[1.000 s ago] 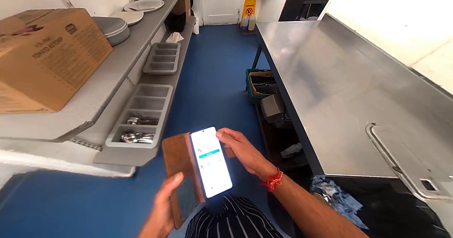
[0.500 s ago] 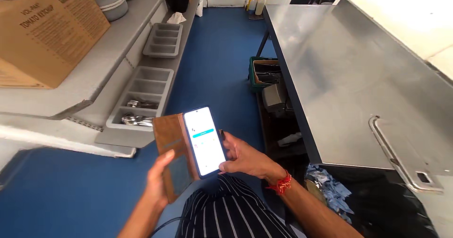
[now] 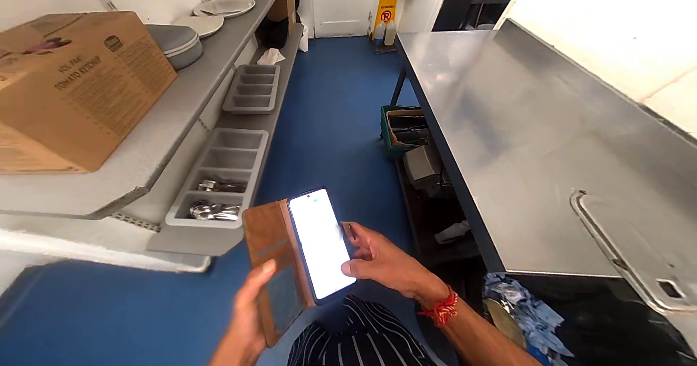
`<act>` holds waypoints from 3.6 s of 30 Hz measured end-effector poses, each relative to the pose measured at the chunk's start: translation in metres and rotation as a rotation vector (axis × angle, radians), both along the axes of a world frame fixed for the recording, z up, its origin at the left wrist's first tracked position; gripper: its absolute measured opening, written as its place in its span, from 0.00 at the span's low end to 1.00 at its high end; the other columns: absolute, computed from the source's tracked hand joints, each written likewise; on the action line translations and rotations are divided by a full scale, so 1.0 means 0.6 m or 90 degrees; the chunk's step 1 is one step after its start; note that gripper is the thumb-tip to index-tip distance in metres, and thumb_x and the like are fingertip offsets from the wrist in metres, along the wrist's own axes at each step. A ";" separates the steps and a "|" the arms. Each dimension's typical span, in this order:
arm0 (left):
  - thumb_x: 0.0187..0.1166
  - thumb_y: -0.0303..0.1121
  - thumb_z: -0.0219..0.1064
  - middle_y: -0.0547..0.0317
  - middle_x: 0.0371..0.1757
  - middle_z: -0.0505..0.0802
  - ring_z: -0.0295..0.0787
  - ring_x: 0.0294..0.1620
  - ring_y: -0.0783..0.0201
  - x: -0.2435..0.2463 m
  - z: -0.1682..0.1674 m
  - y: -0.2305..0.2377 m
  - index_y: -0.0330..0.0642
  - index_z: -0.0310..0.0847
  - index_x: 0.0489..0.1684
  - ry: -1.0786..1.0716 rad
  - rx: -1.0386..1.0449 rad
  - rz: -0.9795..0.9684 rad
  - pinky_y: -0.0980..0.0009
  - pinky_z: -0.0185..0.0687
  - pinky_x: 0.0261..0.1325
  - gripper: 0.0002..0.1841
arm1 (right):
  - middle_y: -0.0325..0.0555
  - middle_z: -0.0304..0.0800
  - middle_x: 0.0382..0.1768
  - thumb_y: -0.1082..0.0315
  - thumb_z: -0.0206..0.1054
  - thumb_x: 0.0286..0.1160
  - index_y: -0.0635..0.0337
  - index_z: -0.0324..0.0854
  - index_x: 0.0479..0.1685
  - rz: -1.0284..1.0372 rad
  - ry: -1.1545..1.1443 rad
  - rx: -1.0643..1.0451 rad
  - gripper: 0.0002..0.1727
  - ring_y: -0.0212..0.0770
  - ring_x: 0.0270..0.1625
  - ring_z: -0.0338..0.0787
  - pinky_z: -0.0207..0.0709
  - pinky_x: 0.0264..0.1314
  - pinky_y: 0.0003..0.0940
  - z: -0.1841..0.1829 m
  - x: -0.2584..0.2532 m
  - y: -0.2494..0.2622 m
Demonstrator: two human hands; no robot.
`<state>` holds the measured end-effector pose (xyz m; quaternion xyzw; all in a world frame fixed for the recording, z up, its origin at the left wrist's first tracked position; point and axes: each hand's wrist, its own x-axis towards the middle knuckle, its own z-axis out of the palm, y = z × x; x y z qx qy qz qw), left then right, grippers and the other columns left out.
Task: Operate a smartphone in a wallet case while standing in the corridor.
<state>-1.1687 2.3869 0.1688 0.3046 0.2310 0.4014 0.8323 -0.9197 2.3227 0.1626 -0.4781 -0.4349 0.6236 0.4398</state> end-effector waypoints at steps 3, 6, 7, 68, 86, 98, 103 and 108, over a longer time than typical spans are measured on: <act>0.67 0.48 0.78 0.57 0.46 0.99 0.98 0.48 0.65 0.001 -0.001 -0.001 0.52 0.94 0.49 -0.008 0.008 -0.013 0.64 0.95 0.52 0.17 | 0.47 0.90 0.61 0.59 0.72 0.73 0.60 0.69 0.80 -0.081 -0.004 0.002 0.35 0.40 0.54 0.93 0.90 0.54 0.37 0.008 -0.004 0.014; 0.67 0.47 0.77 0.57 0.46 0.99 0.98 0.48 0.65 0.004 0.000 -0.005 0.53 0.94 0.49 -0.010 0.010 -0.021 0.64 0.94 0.53 0.16 | 0.44 0.93 0.52 0.54 0.65 0.82 0.59 0.78 0.71 -0.143 -0.040 -0.013 0.25 0.38 0.50 0.93 0.88 0.45 0.32 0.019 -0.006 0.035; 0.67 0.47 0.78 0.57 0.46 0.99 0.98 0.47 0.65 0.005 0.000 -0.006 0.53 0.94 0.48 -0.005 0.010 -0.020 0.65 0.95 0.53 0.16 | 0.44 0.94 0.49 0.53 0.62 0.85 0.58 0.81 0.67 -0.161 -0.045 -0.017 0.22 0.37 0.48 0.94 0.88 0.44 0.32 0.022 -0.006 0.042; 0.72 0.46 0.73 0.58 0.49 0.99 0.97 0.51 0.66 0.001 -0.017 -0.002 0.52 0.94 0.52 -0.076 0.030 -0.056 0.66 0.93 0.56 0.15 | 0.37 0.83 0.23 0.49 0.59 0.86 0.52 0.84 0.30 -0.287 -0.245 -0.026 0.21 0.33 0.27 0.85 0.78 0.30 0.30 0.000 -0.017 0.052; 0.72 0.47 0.73 0.57 0.49 0.99 0.97 0.51 0.65 0.001 -0.022 0.005 0.52 0.94 0.53 -0.078 0.029 -0.056 0.65 0.93 0.56 0.16 | 0.38 0.79 0.19 0.45 0.60 0.85 0.52 0.79 0.23 -0.289 -0.283 -0.048 0.25 0.34 0.24 0.82 0.76 0.28 0.32 -0.001 -0.017 0.070; 0.71 0.47 0.74 0.56 0.48 0.98 0.97 0.51 0.64 -0.006 -0.026 0.019 0.51 0.94 0.51 -0.088 0.039 -0.034 0.65 0.93 0.56 0.16 | 0.45 0.93 0.50 0.61 0.69 0.75 0.59 0.79 0.66 -0.083 0.005 -0.051 0.22 0.37 0.48 0.94 0.89 0.49 0.33 0.004 -0.003 0.017; 0.68 0.47 0.76 0.55 0.47 0.98 0.97 0.49 0.64 -0.007 -0.020 0.021 0.51 0.94 0.49 -0.078 0.019 -0.015 0.64 0.94 0.54 0.16 | 0.47 0.84 0.71 0.74 0.74 0.67 0.59 0.57 0.82 0.059 0.070 -0.069 0.41 0.46 0.62 0.93 0.94 0.58 0.46 0.003 -0.003 -0.013; 0.69 0.46 0.76 0.55 0.47 0.98 0.97 0.50 0.64 -0.005 -0.019 0.019 0.50 0.94 0.49 -0.081 0.025 -0.012 0.64 0.94 0.55 0.16 | 0.47 0.85 0.69 0.78 0.73 0.67 0.61 0.57 0.81 0.050 0.059 -0.055 0.40 0.45 0.62 0.93 0.93 0.61 0.45 -0.003 -0.005 -0.015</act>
